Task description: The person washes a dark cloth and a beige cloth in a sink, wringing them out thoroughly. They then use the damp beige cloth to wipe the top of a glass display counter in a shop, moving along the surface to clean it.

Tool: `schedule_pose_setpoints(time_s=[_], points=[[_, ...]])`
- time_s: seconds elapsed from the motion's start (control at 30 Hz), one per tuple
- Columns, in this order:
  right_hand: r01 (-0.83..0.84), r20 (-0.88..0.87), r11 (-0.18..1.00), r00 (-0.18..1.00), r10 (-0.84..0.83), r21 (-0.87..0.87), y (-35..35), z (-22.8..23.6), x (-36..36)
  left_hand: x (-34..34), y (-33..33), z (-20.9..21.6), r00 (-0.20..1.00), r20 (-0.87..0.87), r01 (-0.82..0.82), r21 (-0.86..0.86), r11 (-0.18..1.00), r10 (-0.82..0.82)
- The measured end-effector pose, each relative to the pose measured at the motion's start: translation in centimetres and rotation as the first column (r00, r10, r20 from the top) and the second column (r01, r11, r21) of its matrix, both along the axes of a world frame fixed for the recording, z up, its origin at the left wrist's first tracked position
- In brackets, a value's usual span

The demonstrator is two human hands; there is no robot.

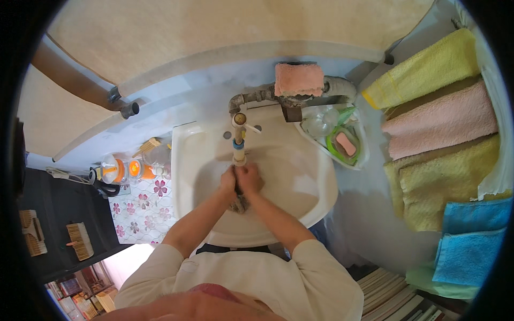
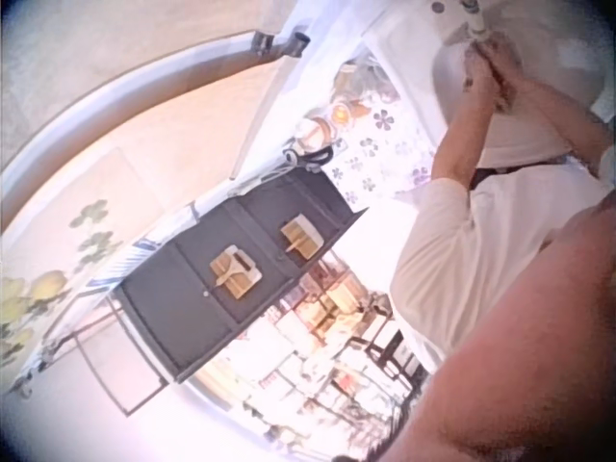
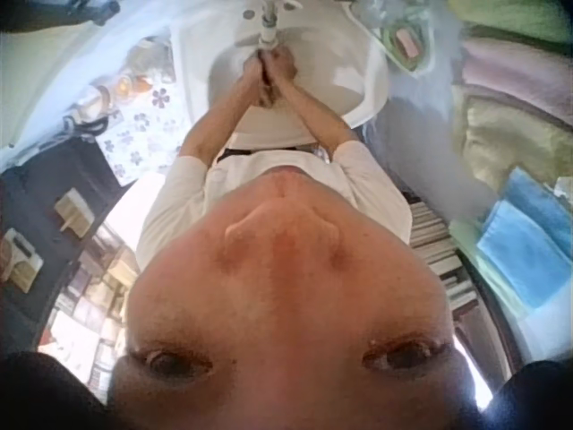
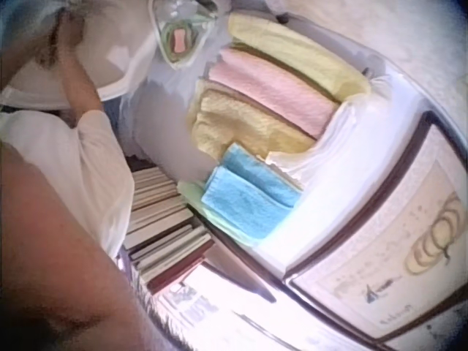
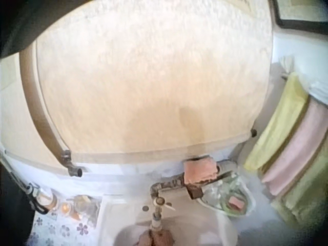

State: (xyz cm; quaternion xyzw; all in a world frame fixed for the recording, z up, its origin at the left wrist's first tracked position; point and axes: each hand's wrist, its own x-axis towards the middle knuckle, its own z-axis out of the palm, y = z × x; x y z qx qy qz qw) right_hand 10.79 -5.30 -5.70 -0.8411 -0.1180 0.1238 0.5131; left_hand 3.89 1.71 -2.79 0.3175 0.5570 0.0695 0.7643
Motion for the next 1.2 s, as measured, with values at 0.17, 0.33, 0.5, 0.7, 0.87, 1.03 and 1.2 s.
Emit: schedule_pose_setpoints(time_s=[0.17,0.33,0.5,0.7,0.87,1.03,1.2], points=[[-0.087,-0.079,0.984,0.992,0.101,0.157,1.6,7.7,-5.3,-0.9,0.7,2.1,0.986,0.164,-0.021,0.046,0.999,0.013],[-0.140,0.024,0.962,0.988,0.149,-0.236,0.7,-0.2,0.0,-1.2,0.4,1.1,0.978,0.064,0.196,0.034,0.980,-0.198],[-0.198,0.188,0.980,0.962,0.197,-0.014,-0.2,1.4,-0.1,-2.0,0.9,4.9,0.974,0.209,-0.010,-0.330,0.944,0.084],[-0.206,0.127,0.978,0.972,0.200,0.033,0.7,5.2,-2.3,-2.3,1.4,-5.3,0.527,0.807,0.252,-0.447,0.858,0.266],[-0.001,0.047,1.000,0.999,0.001,0.003,0.2,1.5,-1.8,-0.4,-0.1,-0.5,0.987,0.162,0.015,-0.063,0.998,-0.005],[-0.239,0.250,0.971,0.941,0.229,0.008,0.7,6.7,-5.2,-2.8,2.0,-7.0,0.836,0.543,0.033,-0.202,0.979,0.084],[-0.055,-0.603,0.952,0.762,0.234,0.300,-0.8,0.3,-0.1,-1.4,0.8,2.0,0.984,0.113,0.138,0.013,0.990,-0.139]])
